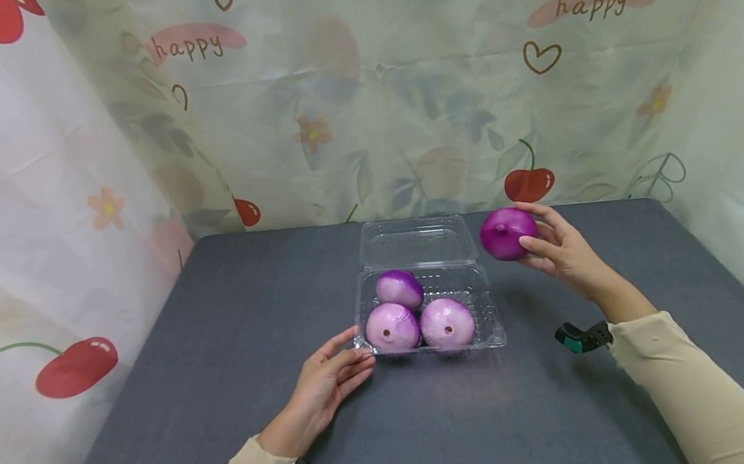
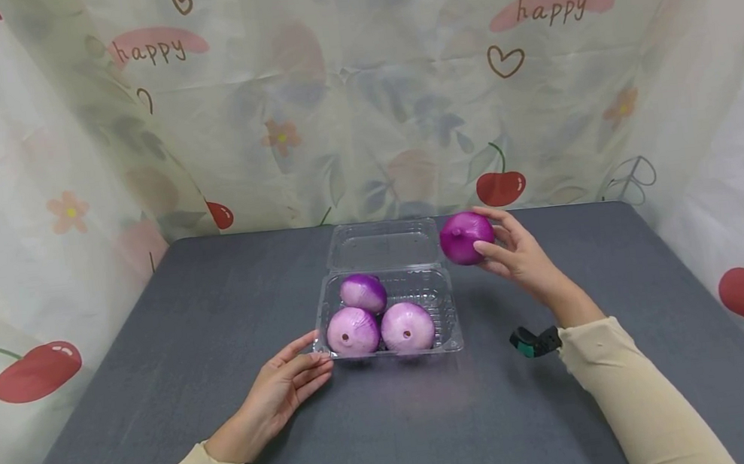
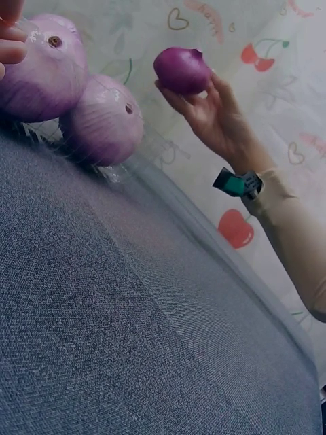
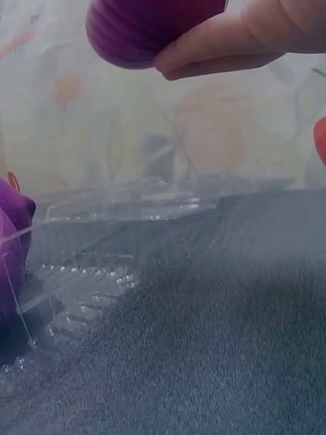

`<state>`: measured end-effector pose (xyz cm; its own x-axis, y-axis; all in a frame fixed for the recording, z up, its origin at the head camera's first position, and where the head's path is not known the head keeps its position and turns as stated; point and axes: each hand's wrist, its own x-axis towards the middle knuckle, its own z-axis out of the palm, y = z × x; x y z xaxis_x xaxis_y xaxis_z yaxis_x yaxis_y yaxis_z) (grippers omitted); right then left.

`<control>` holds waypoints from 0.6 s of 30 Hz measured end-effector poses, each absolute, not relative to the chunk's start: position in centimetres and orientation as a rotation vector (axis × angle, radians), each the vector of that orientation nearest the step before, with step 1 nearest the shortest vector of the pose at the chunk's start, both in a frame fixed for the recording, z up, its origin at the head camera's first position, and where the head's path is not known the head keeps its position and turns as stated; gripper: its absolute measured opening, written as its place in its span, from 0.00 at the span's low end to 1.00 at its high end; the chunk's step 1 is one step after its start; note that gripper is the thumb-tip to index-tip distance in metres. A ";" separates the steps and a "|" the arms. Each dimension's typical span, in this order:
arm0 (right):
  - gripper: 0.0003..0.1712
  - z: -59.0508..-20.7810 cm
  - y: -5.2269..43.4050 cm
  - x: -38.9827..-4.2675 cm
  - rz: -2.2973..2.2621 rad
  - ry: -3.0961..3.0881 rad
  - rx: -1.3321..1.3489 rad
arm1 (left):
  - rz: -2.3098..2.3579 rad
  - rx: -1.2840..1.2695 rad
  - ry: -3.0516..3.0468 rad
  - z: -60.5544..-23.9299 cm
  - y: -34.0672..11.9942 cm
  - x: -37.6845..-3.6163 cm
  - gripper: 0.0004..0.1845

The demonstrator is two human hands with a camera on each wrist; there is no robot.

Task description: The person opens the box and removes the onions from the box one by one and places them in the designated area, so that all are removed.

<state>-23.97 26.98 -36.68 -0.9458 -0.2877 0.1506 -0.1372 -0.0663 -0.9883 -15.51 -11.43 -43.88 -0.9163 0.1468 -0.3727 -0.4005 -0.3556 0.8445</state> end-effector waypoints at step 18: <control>0.44 -39.0 27.4 -25.2 -2.022 2.353 -0.200 | 2.314 -0.370 1.541 -43.9 -11.4 -15.5 0.26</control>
